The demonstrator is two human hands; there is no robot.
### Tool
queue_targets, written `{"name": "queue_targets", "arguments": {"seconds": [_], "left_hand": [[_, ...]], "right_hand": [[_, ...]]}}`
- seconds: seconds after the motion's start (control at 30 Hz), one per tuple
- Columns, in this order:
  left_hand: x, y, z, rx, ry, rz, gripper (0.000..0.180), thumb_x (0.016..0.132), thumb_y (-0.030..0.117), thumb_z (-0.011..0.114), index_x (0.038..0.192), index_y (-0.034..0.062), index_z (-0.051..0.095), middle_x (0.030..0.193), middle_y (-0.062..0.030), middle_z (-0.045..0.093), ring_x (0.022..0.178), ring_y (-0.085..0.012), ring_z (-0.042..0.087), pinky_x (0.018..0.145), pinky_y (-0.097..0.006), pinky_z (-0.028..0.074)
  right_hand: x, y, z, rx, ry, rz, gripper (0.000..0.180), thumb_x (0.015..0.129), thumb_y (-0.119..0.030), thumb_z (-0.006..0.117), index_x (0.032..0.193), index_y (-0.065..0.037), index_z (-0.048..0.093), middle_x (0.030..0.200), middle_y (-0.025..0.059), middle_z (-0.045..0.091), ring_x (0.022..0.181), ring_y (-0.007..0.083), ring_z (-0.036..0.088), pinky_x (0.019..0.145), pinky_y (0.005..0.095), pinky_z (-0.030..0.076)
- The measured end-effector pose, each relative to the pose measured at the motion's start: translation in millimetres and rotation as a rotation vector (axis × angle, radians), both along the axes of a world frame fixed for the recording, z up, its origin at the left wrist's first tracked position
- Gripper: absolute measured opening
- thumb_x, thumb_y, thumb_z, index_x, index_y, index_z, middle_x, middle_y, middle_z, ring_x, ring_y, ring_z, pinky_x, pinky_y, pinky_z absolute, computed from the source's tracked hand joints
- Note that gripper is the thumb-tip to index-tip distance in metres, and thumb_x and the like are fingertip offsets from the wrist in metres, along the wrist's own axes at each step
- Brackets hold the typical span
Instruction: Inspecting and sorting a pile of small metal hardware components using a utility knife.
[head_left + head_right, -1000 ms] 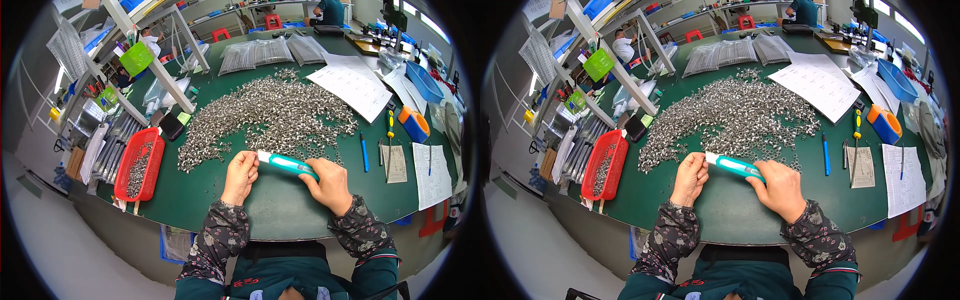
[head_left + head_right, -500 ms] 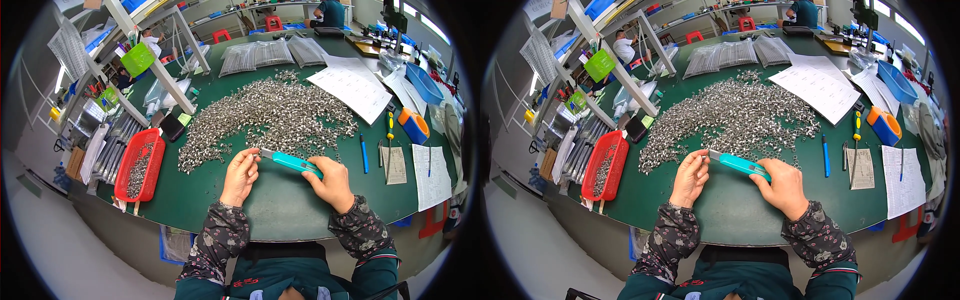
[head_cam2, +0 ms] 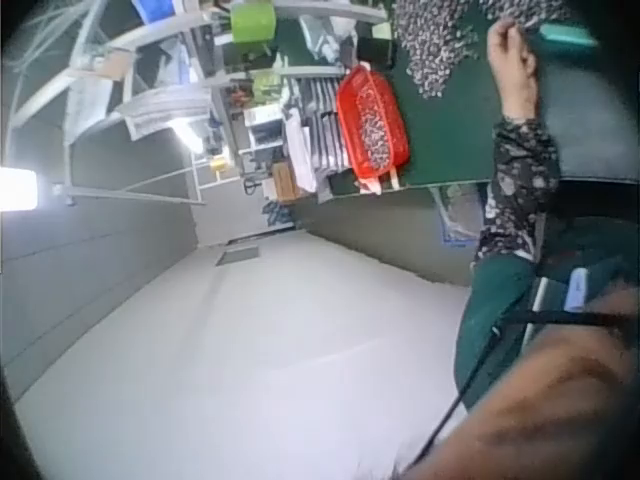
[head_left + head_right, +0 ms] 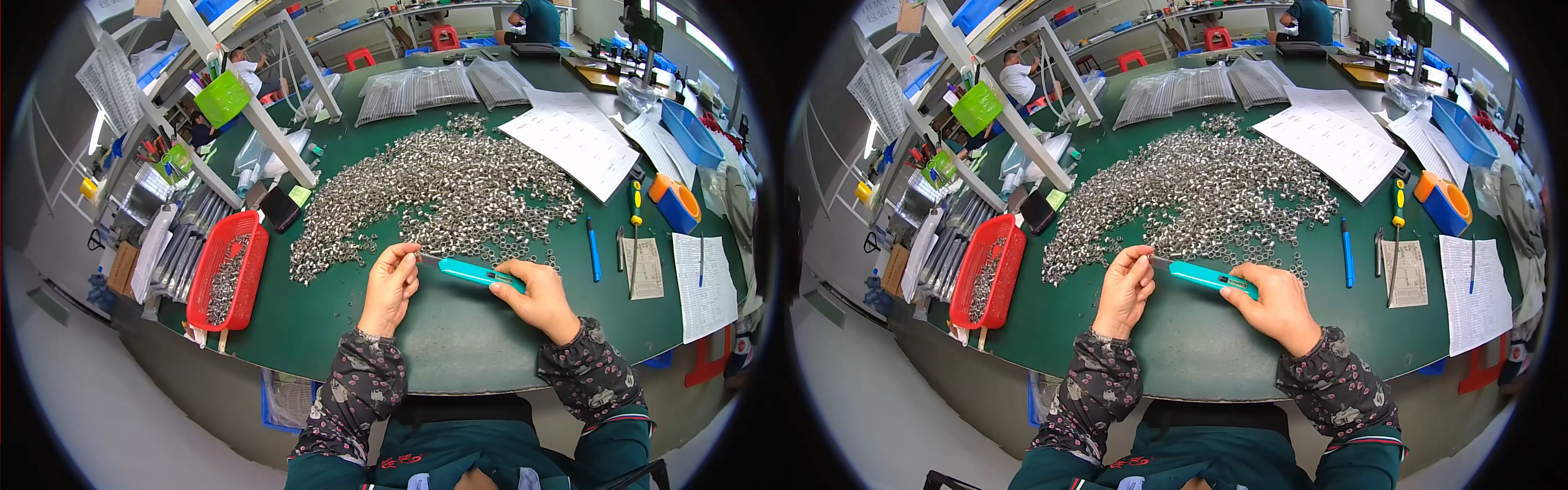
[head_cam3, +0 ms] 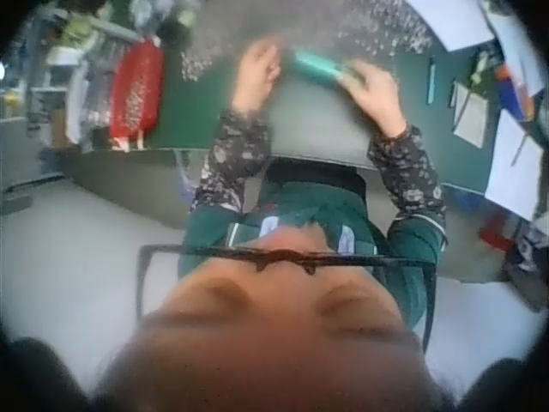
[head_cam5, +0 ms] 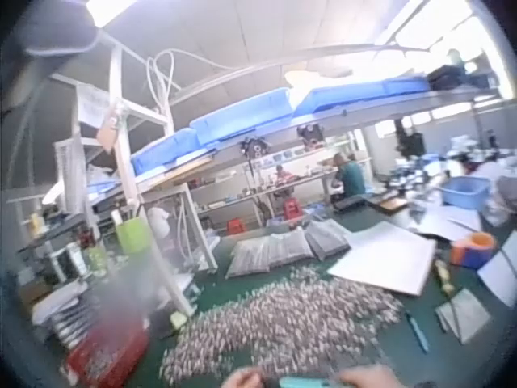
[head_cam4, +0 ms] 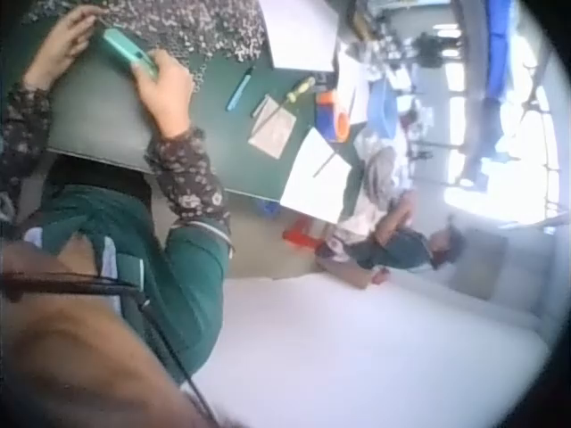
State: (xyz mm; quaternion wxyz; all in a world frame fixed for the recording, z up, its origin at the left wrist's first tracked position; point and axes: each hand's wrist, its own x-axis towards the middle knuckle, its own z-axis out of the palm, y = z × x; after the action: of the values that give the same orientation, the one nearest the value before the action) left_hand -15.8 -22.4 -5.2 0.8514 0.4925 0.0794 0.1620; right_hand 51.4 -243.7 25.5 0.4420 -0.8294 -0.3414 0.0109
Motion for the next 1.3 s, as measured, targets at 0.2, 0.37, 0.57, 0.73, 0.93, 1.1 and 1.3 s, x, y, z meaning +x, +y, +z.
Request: {"name": "queue_targets", "arguments": {"seconds": [0.2,0.37,0.57,0.73,0.93,1.1,1.3], "left_hand": [[-2,-4,2,0.225,0.008,0.066,0.013,0.085,0.007,0.053,0.096,0.0017,0.057,0.073,0.0041,0.049,0.048,0.0008,0.032,0.040,-0.015,0.024],[-1,-8,5,0.397,0.045,0.142,0.013,0.085,0.007,0.054,0.095,0.0008,0.058,0.067,0.0073,0.046,0.046,0.0023,0.029,0.039,-0.016,0.020],[-3,-3,-1,0.204,0.075,0.151,0.014,0.085,0.009,0.054,0.096,0.0002,0.057,0.076,0.0008,0.055,0.046,0.0017,0.030,0.039,-0.015,0.021],[-3,-3,2,0.153,0.075,0.121,0.014,0.085,0.008,0.054,0.097,-0.0006,0.055,0.079,-0.0021,0.056,0.051,-0.0005,0.035,0.041,-0.015,0.028],[-2,-3,1,0.210,0.048,0.086,0.013,0.085,0.008,0.053,0.096,-0.0007,0.055,0.077,-0.0010,0.054,0.050,-0.0012,0.035,0.042,-0.015,0.029],[-1,-2,0,0.123,0.060,0.064,0.013,0.086,0.010,0.053,0.095,-0.0001,0.056,0.078,-0.0015,0.054,0.049,-0.0007,0.035,0.040,-0.015,0.027],[-2,0,-3,-0.037,0.062,0.006,0.015,0.086,0.010,0.053,0.096,-0.0001,0.054,0.081,-0.0037,0.054,0.056,-0.0033,0.040,0.041,-0.015,0.031]], "right_hand": [[4,-2,1,-0.072,0.146,0.021,0.026,0.073,-0.030,0.062,0.085,-0.007,0.064,0.070,0.0124,0.061,0.062,0.0276,0.059,0.056,0.0363,0.045],[-6,1,-3,-0.011,-0.105,-0.063,0.024,0.071,-0.027,0.065,0.085,-0.007,0.063,0.066,0.0101,0.058,0.059,0.0270,0.057,0.053,0.0360,0.044],[-10,3,2,0.047,-0.457,-0.149,0.022,0.069,-0.022,0.067,0.085,-0.008,0.059,0.063,0.0077,0.052,0.056,0.0250,0.055,0.048,0.0347,0.041],[-6,3,-6,0.001,-0.205,-0.055,0.024,0.073,-0.025,0.063,0.086,-0.006,0.062,0.071,0.0110,0.059,0.061,0.0284,0.058,0.054,0.0367,0.044],[-2,2,-5,-0.014,-0.054,0.009,0.024,0.074,-0.027,0.062,0.085,-0.006,0.064,0.074,0.0125,0.061,0.063,0.0295,0.058,0.056,0.0372,0.045],[-11,3,3,-0.049,-0.440,-0.084,0.022,0.070,-0.020,0.066,0.086,-0.005,0.060,0.068,0.0101,0.057,0.059,0.0254,0.057,0.052,0.0332,0.043],[-1,2,-5,0.139,-0.412,-0.153,0.021,0.070,-0.020,0.067,0.084,-0.007,0.059,0.065,0.0078,0.054,0.057,0.0262,0.055,0.049,0.0353,0.041]]}}
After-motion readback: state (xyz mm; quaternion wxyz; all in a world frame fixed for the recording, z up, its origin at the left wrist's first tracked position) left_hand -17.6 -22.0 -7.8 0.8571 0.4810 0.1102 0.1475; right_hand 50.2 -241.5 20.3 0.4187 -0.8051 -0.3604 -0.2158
